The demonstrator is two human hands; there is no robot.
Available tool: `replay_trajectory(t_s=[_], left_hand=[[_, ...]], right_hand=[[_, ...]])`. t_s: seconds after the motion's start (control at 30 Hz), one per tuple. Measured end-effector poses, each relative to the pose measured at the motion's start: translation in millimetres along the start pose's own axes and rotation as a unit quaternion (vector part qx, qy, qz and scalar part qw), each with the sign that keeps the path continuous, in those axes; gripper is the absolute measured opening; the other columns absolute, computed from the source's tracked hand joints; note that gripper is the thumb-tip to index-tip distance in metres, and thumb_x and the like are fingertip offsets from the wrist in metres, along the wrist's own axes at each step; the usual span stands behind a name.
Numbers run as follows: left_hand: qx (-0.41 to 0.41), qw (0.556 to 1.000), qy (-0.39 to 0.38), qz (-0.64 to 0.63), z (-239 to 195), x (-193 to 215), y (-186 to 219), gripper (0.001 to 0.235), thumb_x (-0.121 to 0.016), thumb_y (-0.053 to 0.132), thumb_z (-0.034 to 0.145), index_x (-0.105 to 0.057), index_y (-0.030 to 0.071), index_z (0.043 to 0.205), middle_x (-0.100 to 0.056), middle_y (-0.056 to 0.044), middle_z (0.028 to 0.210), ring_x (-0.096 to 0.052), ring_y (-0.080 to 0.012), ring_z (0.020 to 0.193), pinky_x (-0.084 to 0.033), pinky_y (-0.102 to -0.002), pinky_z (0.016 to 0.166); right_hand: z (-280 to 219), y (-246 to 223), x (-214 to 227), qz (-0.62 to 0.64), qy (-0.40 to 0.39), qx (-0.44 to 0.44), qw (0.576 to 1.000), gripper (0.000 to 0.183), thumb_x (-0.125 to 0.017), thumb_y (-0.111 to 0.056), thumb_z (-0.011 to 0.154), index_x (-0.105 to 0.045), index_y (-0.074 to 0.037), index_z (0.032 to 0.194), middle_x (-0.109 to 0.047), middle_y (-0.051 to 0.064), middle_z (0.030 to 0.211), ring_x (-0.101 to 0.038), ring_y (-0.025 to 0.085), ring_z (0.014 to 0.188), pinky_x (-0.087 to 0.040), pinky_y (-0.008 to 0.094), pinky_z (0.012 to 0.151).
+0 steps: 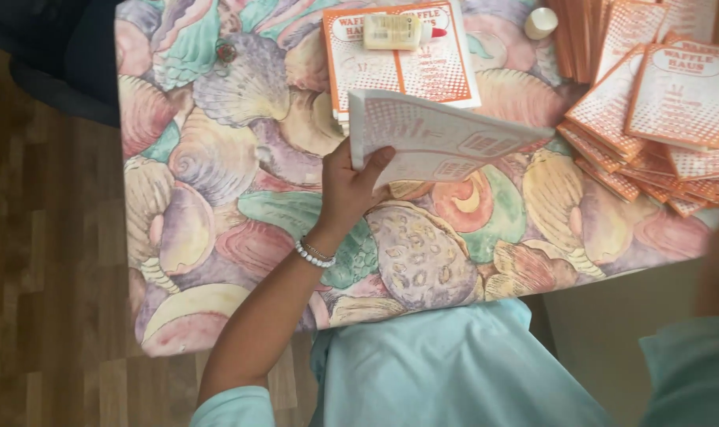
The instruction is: Folding flat paper sheets into bags and stacking them on a table.
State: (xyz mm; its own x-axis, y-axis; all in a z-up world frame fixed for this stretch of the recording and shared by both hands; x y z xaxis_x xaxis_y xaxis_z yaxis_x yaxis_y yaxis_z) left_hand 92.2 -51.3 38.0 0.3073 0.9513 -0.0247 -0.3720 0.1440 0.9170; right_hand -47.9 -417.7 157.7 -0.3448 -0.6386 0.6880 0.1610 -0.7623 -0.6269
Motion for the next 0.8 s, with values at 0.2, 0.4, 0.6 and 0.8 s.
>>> replay_trajectory(t_s=[0.2,0.4,0.6,0.8], left_hand=[[0.093,0.994,-0.019,0.046,-9.5,-4.8,-35.6,0.034,-0.067,0.039,0.093,-0.070,0.006,0.101,-0.075,-0.005,0.091,-0.070,-0.0152,0.085,-0.056,-0.027,0.067],[0.098,0.994,-0.042,0.027,-9.7,-7.9,-31.7,0.043,-0.067,0.043,0.094,-0.046,0.016,0.067,-0.040,0.007,0.055,-0.036,-0.0052,0.052,-0.026,-0.023,0.050],[0.101,0.994,-0.037,0.009,-11.8,-10.0,-29.9,0.041,-0.068,0.040,0.093,-0.048,0.016,0.067,-0.035,0.008,0.055,-0.033,-0.0037,0.050,-0.030,-0.022,0.049],[0.116,0.992,-0.049,0.017,-12.9,-12.8,-32.3,0.046,-0.067,0.041,0.093,-0.039,0.017,0.065,-0.033,0.007,0.050,-0.033,-0.0042,0.045,-0.027,-0.023,0.046]], right_hand=[[48.4,-95.2,-62.3,0.012,0.008,0.013,1.000,0.032,-0.052,0.011,0.114,-0.056,0.015,0.146,-0.047,0.013,0.086,-0.028,0.009,0.053,-0.017,0.025,0.047],[59.8,-193.9,-124.2,-0.103,-0.016,0.317,0.942,0.048,-0.068,-0.026,0.109,-0.070,0.015,0.133,-0.068,0.031,0.133,-0.066,0.044,0.122,-0.054,0.055,0.106],[55.0,-172.4,-142.5,-0.136,0.003,0.326,0.936,0.023,-0.078,-0.016,0.108,-0.076,0.004,0.120,-0.072,0.016,0.110,-0.067,0.035,0.105,-0.050,0.047,0.091],[45.5,-212.1,-147.5,-0.205,0.084,0.389,0.894,0.029,-0.078,-0.031,0.109,-0.076,-0.004,0.121,-0.074,0.010,0.111,-0.068,0.033,0.100,-0.050,0.045,0.090]])
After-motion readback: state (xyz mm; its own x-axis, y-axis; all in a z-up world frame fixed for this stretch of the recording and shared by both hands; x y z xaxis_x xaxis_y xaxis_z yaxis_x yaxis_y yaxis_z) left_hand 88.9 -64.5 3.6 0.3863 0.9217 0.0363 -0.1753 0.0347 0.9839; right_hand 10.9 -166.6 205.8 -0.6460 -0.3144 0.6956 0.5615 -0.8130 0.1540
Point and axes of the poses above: each hand's wrist, its own z-axis towards the middle knuckle, its own x-axis out of the back of the hand, y = z × x, the point moved 9 cm from there along z, towards the middle knuckle
